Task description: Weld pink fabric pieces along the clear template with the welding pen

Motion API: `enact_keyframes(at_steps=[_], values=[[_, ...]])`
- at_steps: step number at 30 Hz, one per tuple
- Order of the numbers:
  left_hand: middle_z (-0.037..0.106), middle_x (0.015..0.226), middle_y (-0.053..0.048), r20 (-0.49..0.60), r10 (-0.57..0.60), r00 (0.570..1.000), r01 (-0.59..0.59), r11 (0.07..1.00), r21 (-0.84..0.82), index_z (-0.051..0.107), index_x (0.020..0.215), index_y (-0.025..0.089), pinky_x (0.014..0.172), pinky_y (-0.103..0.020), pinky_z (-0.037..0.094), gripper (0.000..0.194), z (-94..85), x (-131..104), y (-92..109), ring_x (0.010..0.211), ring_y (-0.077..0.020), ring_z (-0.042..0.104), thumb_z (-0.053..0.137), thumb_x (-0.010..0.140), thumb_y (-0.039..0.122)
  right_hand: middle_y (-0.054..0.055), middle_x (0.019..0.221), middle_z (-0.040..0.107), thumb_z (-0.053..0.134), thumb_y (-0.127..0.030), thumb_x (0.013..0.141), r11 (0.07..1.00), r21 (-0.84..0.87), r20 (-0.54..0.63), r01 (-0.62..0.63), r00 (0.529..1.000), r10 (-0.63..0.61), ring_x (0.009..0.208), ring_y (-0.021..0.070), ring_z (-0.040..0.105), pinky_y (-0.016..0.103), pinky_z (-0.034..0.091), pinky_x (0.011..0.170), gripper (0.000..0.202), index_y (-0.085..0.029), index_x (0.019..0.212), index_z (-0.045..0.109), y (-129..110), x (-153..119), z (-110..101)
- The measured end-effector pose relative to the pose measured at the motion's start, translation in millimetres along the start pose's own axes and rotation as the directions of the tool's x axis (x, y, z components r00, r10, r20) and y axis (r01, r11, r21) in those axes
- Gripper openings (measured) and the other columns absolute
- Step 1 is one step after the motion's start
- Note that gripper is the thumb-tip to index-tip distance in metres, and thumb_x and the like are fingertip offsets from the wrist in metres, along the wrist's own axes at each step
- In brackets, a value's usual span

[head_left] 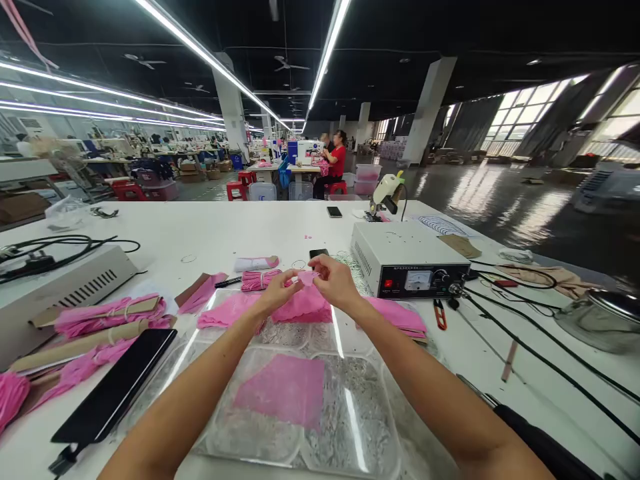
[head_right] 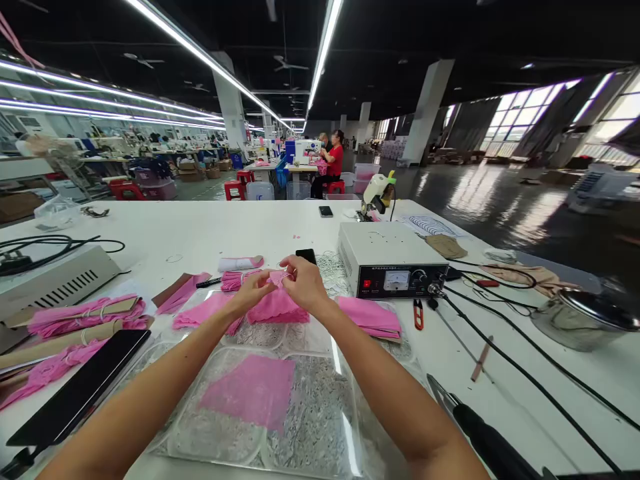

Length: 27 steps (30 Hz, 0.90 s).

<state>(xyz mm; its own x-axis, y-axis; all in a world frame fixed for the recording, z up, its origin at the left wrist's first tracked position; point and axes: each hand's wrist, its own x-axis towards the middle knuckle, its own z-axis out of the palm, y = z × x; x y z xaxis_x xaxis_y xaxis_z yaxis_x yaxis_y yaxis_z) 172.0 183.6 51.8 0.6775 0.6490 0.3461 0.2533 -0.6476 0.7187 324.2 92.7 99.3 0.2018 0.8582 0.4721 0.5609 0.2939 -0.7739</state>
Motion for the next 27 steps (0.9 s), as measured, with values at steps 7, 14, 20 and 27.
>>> enact_keyframes(at_steps=[7,14,20,27], values=[[0.063,0.082,-0.003,0.229,0.057,0.972,-0.048,0.998,-0.044,0.062,0.097,0.014,0.062,-0.025,0.048,0.040,12.2,10,32,0.069,-0.0137,0.060,0.040,0.097,0.047,-0.003,0.059,0.056,0.050,-0.026,0.068,0.980,0.112,-0.129,-0.163,0.976,0.177,0.051,0.0113,0.053,0.023,0.041,0.050,0.014,-0.019,0.076,0.059,-13,-72,-52],[0.064,0.094,-0.008,0.403,0.176,0.898,-0.255,0.955,0.152,0.065,0.091,0.015,0.074,-0.033,0.050,0.016,92.7,-25,65,0.081,-0.0206,0.063,0.051,0.088,0.023,-0.004,0.042,0.040,0.051,-0.038,0.074,0.868,-0.149,-0.203,-0.474,0.873,0.442,0.042,0.0095,0.039,0.023,0.029,0.044,0.033,-0.021,0.048,0.039,36,-203,-80],[0.061,0.121,-0.010,0.558,0.356,0.749,-0.517,0.841,0.157,0.065,0.102,0.021,0.104,-0.045,0.041,0.016,106.5,-86,83,0.112,-0.0244,0.059,0.053,0.094,0.026,-0.003,0.046,0.044,0.049,-0.045,0.080,0.760,-0.368,-0.202,-0.537,0.843,0.498,0.045,0.0107,0.039,0.025,0.029,0.046,0.039,-0.021,0.050,0.044,45,-250,-104],[0.052,0.140,-0.008,0.445,0.377,0.812,-0.547,0.757,0.358,0.056,0.129,0.023,0.112,-0.042,0.037,0.033,41.4,-126,55,0.131,-0.0226,0.047,0.040,0.100,0.025,-0.002,0.057,0.059,0.055,-0.039,0.083,0.810,-0.346,-0.254,-0.473,0.878,0.405,0.048,0.0123,0.055,0.024,0.044,0.047,0.021,-0.021,0.076,0.062,39,-256,-121]])
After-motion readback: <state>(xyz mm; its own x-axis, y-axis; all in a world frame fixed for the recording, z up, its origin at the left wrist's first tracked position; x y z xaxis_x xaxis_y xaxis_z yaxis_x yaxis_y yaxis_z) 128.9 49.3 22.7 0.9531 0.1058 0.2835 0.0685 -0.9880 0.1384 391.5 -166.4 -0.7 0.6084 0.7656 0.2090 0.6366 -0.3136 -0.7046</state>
